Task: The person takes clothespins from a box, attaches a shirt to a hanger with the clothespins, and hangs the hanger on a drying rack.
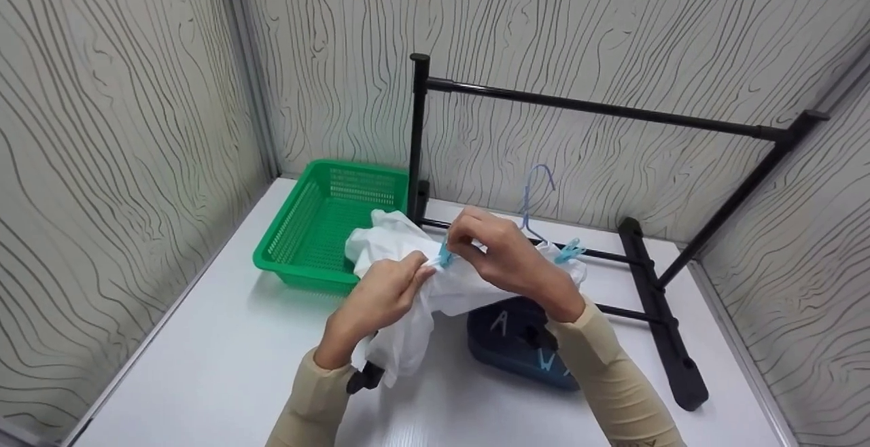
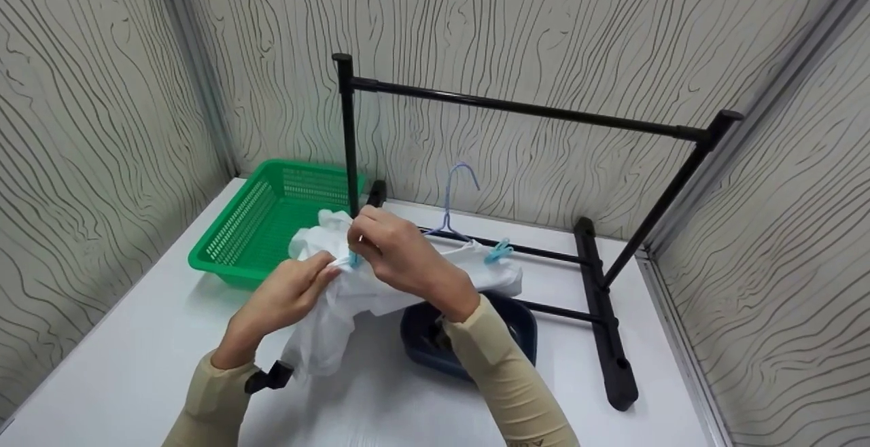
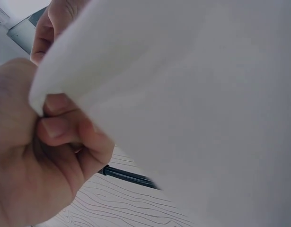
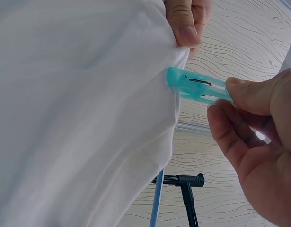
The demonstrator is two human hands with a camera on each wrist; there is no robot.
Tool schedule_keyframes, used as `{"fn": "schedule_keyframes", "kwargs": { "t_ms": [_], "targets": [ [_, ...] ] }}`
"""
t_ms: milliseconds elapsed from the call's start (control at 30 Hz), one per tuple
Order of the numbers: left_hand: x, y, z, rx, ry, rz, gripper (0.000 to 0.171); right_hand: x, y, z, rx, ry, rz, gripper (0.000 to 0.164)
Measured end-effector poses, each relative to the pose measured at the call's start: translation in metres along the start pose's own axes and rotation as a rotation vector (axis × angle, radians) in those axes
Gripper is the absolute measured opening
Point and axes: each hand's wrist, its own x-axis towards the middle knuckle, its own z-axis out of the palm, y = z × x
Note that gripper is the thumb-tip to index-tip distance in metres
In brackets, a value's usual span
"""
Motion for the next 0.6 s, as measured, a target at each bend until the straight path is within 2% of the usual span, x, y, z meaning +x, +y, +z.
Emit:
{"fn": "schedule_keyframes", "kwargs": {
  "t_ms": [200, 400, 600],
  "targets": [
    [0.0015, 0.0002, 0.0026, 0.023, 0.006, 0.005, 0.019, 0.0001, -0.0009, -0.0039, -0.012, -0.044, 0.041, 0.012],
    [0.0009, 0.001, 0.0057, 0.055, 0.022, 0.038, 0.019, 0.0017, -0.0016, -0.007, -0.031, -0.109, 0.09, 0.01],
    [0.0005, 0.0022, 0.0065, 0.062, 0.018, 0.053, 0.019, 0.0012, -0.0014, -0.0091, -0.016, -0.142, 0.089, 0.011]
  ]
}}
